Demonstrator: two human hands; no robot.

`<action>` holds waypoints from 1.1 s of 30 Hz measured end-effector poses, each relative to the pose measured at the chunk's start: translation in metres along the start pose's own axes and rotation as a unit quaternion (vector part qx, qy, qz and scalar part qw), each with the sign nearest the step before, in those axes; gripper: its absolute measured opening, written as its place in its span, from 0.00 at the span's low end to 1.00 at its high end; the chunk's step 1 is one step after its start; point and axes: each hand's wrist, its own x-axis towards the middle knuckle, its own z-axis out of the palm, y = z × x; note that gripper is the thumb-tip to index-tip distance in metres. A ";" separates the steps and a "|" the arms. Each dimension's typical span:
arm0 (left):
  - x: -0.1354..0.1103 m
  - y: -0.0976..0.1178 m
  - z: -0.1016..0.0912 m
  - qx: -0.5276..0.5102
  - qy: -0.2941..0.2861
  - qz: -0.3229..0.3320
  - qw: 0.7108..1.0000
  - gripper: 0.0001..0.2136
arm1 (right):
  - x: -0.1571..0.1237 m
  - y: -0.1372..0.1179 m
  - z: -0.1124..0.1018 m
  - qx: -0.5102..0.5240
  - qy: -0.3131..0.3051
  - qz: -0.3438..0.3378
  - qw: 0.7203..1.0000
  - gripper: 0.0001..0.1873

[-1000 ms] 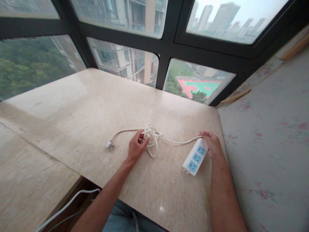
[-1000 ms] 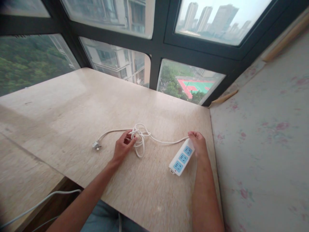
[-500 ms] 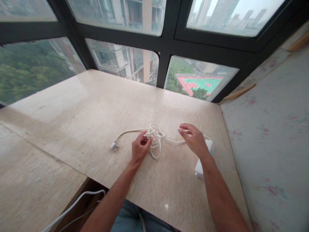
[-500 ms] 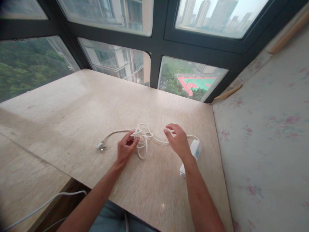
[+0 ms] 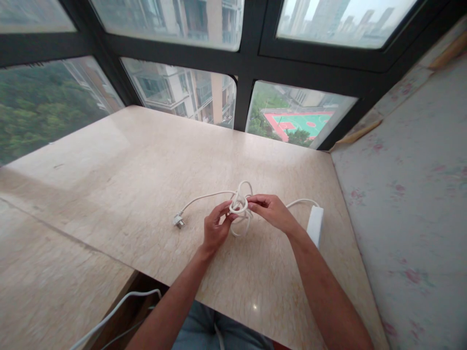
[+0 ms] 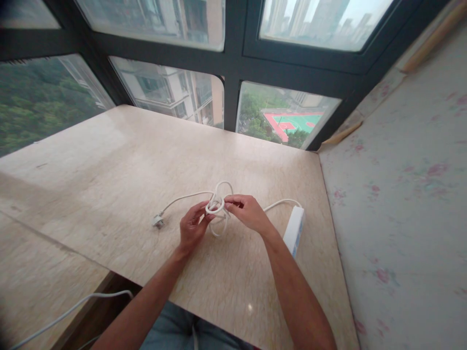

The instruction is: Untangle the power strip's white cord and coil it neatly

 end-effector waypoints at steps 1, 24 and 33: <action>0.000 -0.001 -0.001 0.017 0.008 0.027 0.999 0.17 | -0.002 -0.004 0.000 -0.016 0.005 -0.009 1.000 0.11; 0.001 0.017 -0.003 0.014 0.051 0.133 0.990 0.19 | -0.013 -0.019 0.024 -0.171 0.155 -0.176 0.957 0.09; 0.004 0.028 -0.001 0.035 -0.040 0.102 0.993 0.09 | -0.014 -0.021 0.012 -0.049 0.079 -0.070 0.993 0.10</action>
